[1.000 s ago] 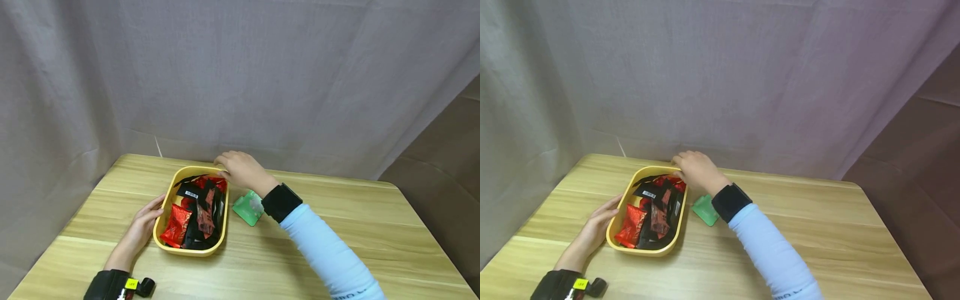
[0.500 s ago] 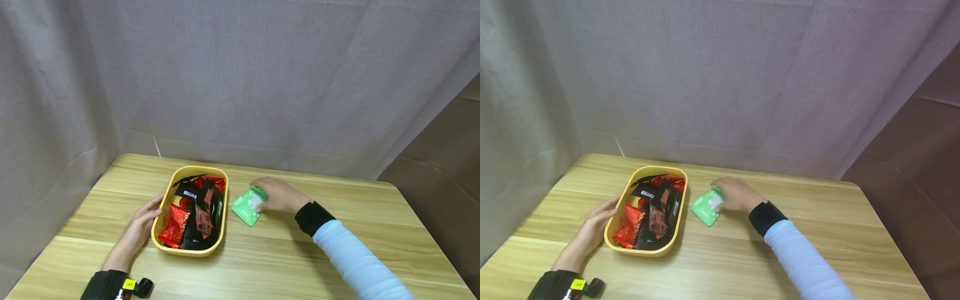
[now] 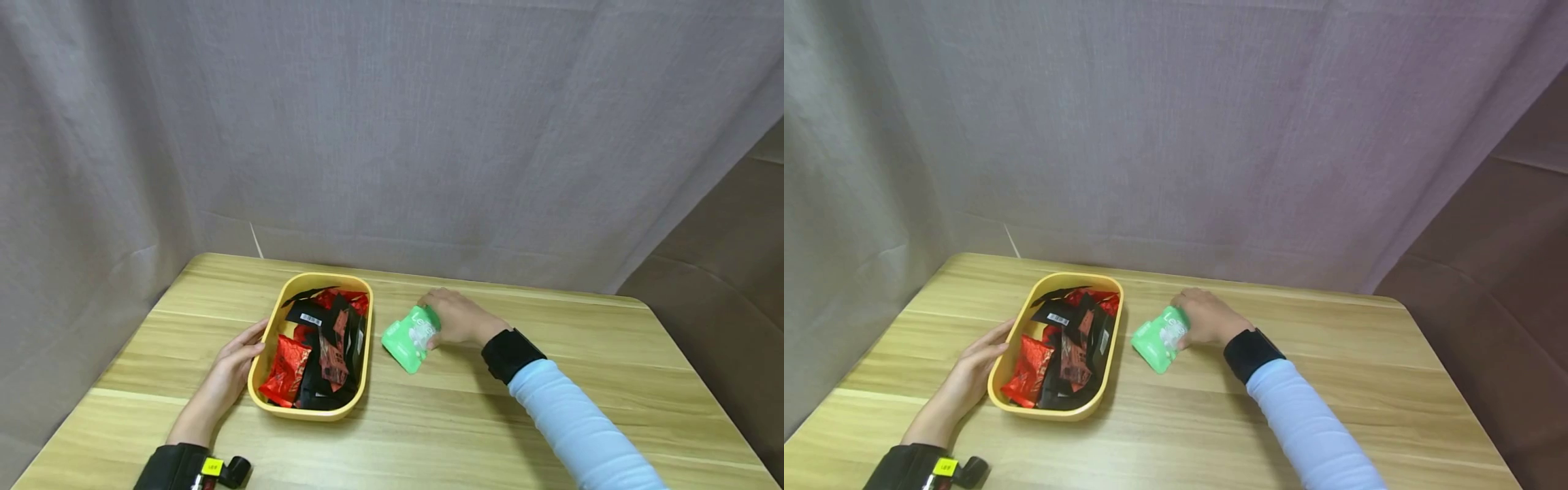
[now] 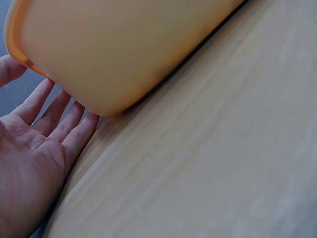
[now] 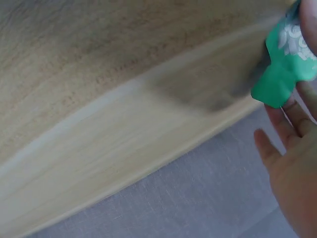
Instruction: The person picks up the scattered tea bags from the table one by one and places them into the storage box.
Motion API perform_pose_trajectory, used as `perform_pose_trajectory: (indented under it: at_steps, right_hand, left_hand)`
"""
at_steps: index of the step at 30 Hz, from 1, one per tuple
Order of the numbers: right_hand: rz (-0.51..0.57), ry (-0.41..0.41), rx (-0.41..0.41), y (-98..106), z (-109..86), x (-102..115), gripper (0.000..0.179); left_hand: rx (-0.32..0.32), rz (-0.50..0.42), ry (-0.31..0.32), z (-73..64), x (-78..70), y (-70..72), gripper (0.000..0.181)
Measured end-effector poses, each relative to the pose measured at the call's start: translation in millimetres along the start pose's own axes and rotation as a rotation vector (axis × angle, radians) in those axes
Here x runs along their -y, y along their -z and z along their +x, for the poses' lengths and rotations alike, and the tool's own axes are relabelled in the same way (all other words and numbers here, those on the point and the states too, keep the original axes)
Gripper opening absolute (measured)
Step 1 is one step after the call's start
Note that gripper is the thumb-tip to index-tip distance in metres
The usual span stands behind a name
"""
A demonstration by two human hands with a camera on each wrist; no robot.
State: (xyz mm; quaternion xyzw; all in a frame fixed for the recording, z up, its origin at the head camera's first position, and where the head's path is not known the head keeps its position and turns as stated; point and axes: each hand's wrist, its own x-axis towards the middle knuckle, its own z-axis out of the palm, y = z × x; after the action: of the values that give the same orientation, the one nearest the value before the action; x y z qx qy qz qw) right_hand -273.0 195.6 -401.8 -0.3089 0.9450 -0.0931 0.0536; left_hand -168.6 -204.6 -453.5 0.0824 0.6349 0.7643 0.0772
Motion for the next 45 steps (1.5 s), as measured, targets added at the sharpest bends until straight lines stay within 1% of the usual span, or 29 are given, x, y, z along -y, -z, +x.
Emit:
perform_pose_trajectory:
  at_steps: [2,4,8,10,12,14,15,19,22,25,27,29,33,35,37,39,42,45]
  right_hand:
    - [-0.026,-0.002,-0.013,3.5,-0.9,-2.6,0.067]
    - [-0.024,-0.023,-0.021,8.2,-2.7,-5.9,0.056]
    - [0.066,-0.048,-0.005,21.0,-8.5,-12.3,0.026]
    - [0.106,-0.028,0.004,28.2,-11.8,-15.0,0.016]
    - [0.13,-0.003,0.001,35.9,-14.8,-17.2,0.01]
    - [0.136,0.007,-0.025,44.6,-16.9,-18.3,0.008]
    - [0.13,-0.002,-0.043,49.7,-17.3,-18.1,0.008]
    - [0.119,-0.066,-0.142,72.8,-14.0,-12.0,0.008]
    - [0.111,-0.096,-0.216,88.5,-7.1,0.1,0.01]
    - [0.082,-0.105,-0.296,96.9,2.5,19.2,0.015]
    - [0.053,-0.096,-0.347,97.5,10.4,35.2,0.016]
    - [0.012,-0.067,-0.403,94.4,19.8,51.8,0.017]
    - [-0.063,0.031,-0.488,81.7,42.5,86.6,0.014]
    - [-0.098,0.076,-0.506,74.7,52.4,101.6,0.011]
    - [-0.125,0.104,-0.507,67.7,59.9,113.3,0.01]
    - [-0.14,0.114,-0.493,61.8,65.3,121.3,0.01]
    - [-0.136,0.099,-0.458,55.1,70.3,127.7,0.011]
    - [-0.125,0.074,-0.435,50.3,72.4,129.5,0.012]
  left_hand:
    - [0.003,-0.001,-0.002,0.7,0.2,-0.3,0.057]
    - [0.005,-0.001,-0.003,1.4,0.5,-0.6,0.058]
    - [0.005,0.004,-0.001,2.3,1.5,-1.8,0.057]
    - [0.0,0.011,0.003,2.5,1.4,-2.3,0.057]
    - [-0.002,0.015,0.009,2.7,0.8,-2.2,0.057]
    - [-0.003,0.016,0.009,2.7,0.4,-1.9,0.057]
    - [-0.006,0.016,0.01,2.7,0.2,-1.6,0.057]
    - [-0.003,0.013,0.004,2.8,-0.1,-0.3,0.058]
    - [-0.001,0.016,0.006,2.8,-0.3,0.0,0.058]
    - [-0.001,0.023,0.011,2.7,-1.2,-0.4,0.058]
    - [-0.004,0.028,0.016,2.8,-1.7,-0.8,0.059]
    - [-0.005,0.032,0.02,3.0,-2.1,-1.2,0.059]
    - [-0.013,0.029,0.023,2.8,-2.1,-1.1,0.059]
    - [-0.018,0.028,0.023,2.0,-1.5,-1.4,0.058]
    - [-0.023,0.03,0.025,1.2,-0.6,-1.8,0.058]
    - [-0.022,0.028,0.025,0.5,0.2,-2.3,0.058]
    - [-0.02,0.026,0.022,0.3,0.2,-3.1,0.058]
    - [-0.015,0.023,0.018,0.9,-0.5,-3.7,0.058]
